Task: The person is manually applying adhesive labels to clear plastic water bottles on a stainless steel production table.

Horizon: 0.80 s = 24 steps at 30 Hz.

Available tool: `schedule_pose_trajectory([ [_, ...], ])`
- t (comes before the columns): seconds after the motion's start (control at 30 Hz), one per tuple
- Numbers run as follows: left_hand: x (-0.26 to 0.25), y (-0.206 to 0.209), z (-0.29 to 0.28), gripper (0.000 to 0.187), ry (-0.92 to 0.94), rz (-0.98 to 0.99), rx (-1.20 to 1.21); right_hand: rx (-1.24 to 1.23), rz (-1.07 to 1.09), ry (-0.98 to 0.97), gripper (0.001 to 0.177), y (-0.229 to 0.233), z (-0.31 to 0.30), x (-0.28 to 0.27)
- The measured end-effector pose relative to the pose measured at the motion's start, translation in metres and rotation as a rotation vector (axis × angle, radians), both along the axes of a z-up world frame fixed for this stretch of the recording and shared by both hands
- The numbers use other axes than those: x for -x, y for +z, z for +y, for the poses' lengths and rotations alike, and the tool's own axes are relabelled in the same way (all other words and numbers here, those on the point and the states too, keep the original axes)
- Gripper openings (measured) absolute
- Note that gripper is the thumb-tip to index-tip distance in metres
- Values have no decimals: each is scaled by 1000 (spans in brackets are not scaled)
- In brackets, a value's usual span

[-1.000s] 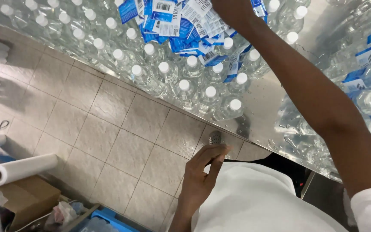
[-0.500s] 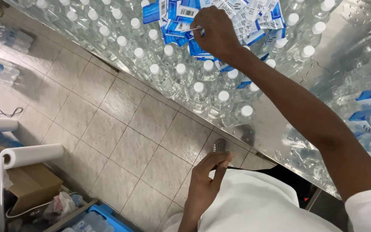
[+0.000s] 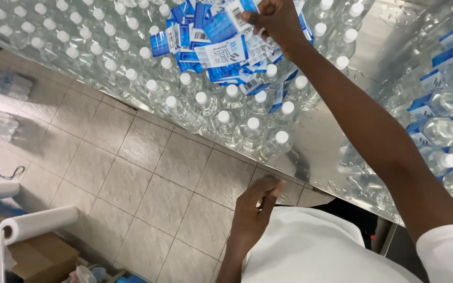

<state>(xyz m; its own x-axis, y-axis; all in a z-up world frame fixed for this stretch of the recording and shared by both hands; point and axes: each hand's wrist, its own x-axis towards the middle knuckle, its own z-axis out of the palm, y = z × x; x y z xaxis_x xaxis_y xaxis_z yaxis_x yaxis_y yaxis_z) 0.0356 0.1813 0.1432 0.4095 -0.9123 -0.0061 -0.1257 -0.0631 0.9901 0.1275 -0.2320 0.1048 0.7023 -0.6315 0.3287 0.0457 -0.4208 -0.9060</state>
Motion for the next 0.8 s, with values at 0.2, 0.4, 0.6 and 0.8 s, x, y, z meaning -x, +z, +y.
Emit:
schedule_pose_trajectory([
  [0.2,-1,-12,-9,27,16,32,-64,-140,-139,-63,39,21,6,28],
  [0.4,-16,-42,-35,57,91,545,239,249,-99,-251,22,35,129,125],
  [0.6,-25,-49,-63,55,254,703,238,662,-118,7,37,-14,232,205],
  [0.8,-26,-52,-72,63,394,633,-3,440,185,-287,34,-74,197,252],
])
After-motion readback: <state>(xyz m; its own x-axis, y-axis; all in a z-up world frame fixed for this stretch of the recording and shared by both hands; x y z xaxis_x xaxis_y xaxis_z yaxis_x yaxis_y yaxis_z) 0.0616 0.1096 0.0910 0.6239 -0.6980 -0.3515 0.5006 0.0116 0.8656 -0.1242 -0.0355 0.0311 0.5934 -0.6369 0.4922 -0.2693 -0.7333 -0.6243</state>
